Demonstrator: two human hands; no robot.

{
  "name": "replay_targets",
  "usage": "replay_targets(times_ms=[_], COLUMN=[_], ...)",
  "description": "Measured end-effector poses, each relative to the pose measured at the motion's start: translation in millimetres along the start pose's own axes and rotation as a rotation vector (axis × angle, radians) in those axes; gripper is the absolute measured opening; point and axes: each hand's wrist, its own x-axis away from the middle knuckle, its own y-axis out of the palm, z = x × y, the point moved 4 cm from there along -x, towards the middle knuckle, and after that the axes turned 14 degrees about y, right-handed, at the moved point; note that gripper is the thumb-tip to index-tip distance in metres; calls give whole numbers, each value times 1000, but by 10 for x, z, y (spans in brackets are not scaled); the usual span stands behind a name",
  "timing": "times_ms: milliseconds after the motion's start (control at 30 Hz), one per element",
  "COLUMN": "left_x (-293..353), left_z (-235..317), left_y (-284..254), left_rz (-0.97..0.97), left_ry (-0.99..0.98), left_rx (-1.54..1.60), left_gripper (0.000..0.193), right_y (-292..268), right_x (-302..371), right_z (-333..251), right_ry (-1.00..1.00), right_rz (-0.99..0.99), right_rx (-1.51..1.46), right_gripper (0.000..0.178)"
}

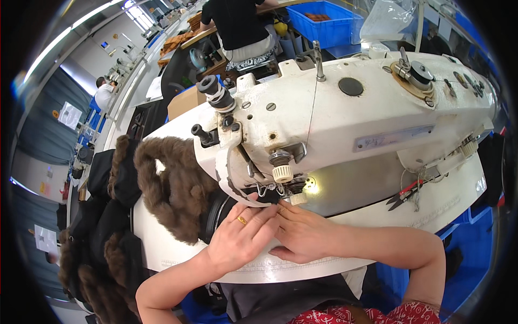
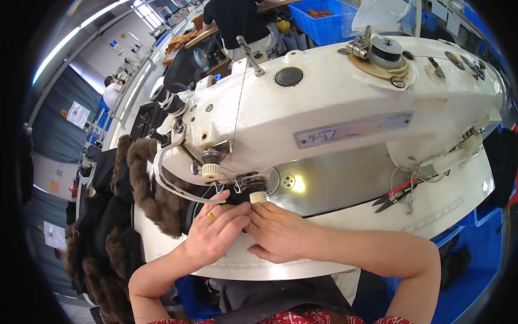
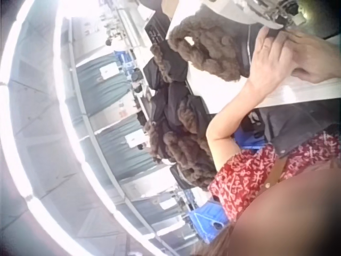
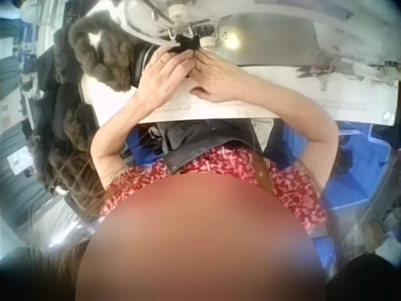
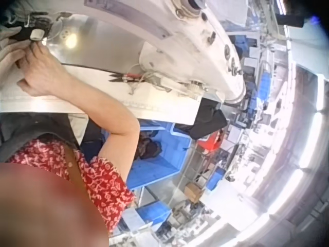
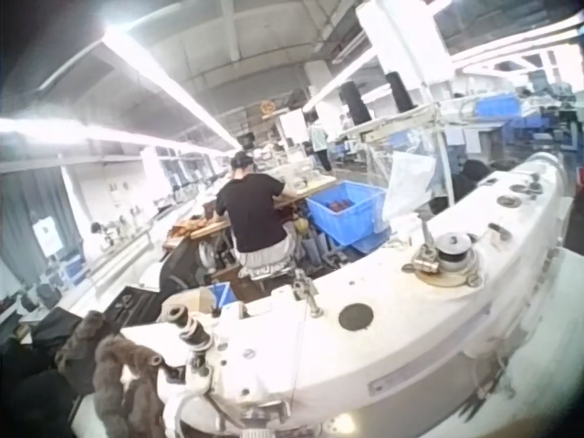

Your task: Preparing and sewing fur trim onto a black garment using an industrial sewing machine.

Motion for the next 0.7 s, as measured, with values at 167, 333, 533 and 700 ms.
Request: replay_targets(times_ms=[167,333,533,700], left_x=[42,-36,72,27], left_z=[-24,-57,-123,-49], left_y=[-51,-133,-18,65], left_rz=[-79,-129,-86,-160], left_ry=[-215,-313,-12,40], left_rx=[-189,-269,-60,82], left_gripper=[45,31,25,25], right_y=[-16,-3,-32,21], right_x=[7,5,-15,23], right_z=[-4,12,1,-23], right_ry=[4,-2,-23,-40], right_rz=[49,16,12,7], right_rx=[30,53,50,90], right_gripper=[61,66,54,47])
